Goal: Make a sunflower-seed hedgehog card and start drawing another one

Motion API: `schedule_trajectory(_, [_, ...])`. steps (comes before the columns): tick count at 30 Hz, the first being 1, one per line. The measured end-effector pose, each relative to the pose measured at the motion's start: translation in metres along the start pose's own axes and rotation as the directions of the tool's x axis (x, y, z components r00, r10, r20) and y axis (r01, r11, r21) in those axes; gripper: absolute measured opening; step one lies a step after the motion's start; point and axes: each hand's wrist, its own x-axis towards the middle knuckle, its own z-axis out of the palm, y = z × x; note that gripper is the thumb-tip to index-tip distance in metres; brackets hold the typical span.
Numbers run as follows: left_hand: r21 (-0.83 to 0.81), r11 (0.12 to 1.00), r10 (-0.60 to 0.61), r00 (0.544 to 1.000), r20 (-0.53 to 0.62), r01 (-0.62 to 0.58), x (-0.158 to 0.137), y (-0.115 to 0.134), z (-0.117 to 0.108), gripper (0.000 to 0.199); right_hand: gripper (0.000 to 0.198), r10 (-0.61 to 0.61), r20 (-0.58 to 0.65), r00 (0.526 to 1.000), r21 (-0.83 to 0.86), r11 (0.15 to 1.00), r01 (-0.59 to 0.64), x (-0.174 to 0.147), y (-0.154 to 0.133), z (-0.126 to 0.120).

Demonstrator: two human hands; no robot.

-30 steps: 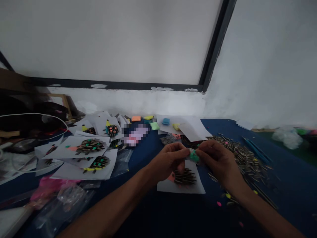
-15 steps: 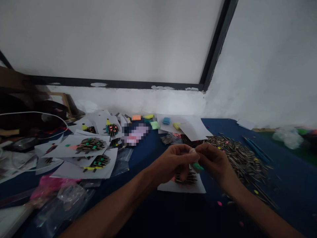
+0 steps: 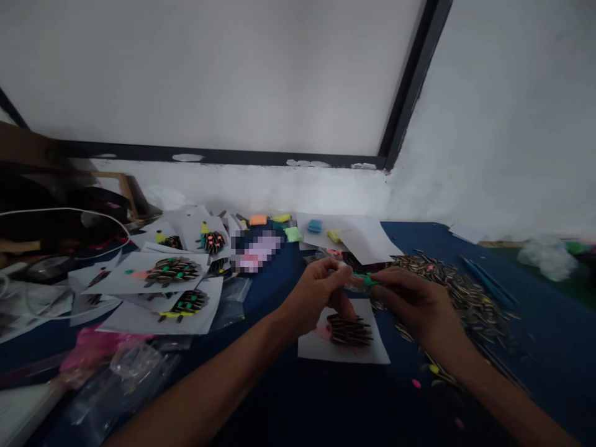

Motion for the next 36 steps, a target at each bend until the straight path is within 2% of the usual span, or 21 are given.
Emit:
schedule_trajectory(3, [0.014,1.000,0.014,1.000,-0.013,-0.014,0.000,0.001,0.001,0.029,0.017,-0.008,-0.018,1.000,-0.009,1.000,0.008,-0.001,0.001,0.000])
schedule_trajectory(9, [0.046,0.998,0.046,0.995,-0.092,-0.042,0.002,0.003,0.002,0.028,0.026,0.044,-0.020,0.999,-0.061,0.997,-0.045,-0.001,-0.006,0.001])
schedule_trajectory(13, [0.050,0.997,0.066,0.990,-0.124,-0.061,0.003,-0.001,-0.001,0.029,0.027,0.017,-0.044,0.999,-0.059,0.998,-0.019,-0.003,-0.002,0.002])
schedule_trajectory(18, [0.058,0.997,0.058,0.993,-0.099,-0.052,0.004,-0.006,-0.001,0.032,0.009,-0.165,0.027,0.986,-0.211,0.963,0.166,-0.005,0.006,0.001])
schedule_trajectory(22, [0.076,0.994,0.082,0.993,-0.089,-0.076,0.004,-0.008,0.001,0.034,0.007,-0.333,0.098,0.938,-0.326,0.880,0.346,-0.006,0.006,0.003])
schedule_trajectory(25, [0.073,0.994,0.086,0.988,-0.125,-0.077,0.003,-0.008,0.003,0.032,0.010,-0.391,0.151,0.908,-0.373,0.828,0.419,-0.006,0.003,0.004])
schedule_trajectory(29, [0.080,0.995,0.061,0.989,-0.133,-0.050,0.003,-0.008,0.005,0.028,0.010,-0.413,0.187,0.891,-0.452,0.769,0.452,-0.008,0.001,0.005])
schedule_trajectory(31, [0.085,0.996,0.045,0.990,-0.135,-0.033,0.002,-0.007,0.006,0.027,0.008,-0.413,0.158,0.897,-0.488,0.757,0.434,-0.009,-0.001,0.006])
schedule_trajectory(33, [0.089,0.996,0.038,0.988,-0.149,-0.025,0.002,-0.007,0.006,0.026,0.006,-0.361,0.060,0.931,-0.461,0.817,0.347,-0.010,-0.004,0.005])
schedule_trajectory(36, [0.058,0.997,0.057,0.980,-0.189,-0.047,0.004,-0.005,0.001,0.026,0.005,-0.098,-0.104,0.990,-0.213,0.974,0.074,-0.008,-0.012,0.002])
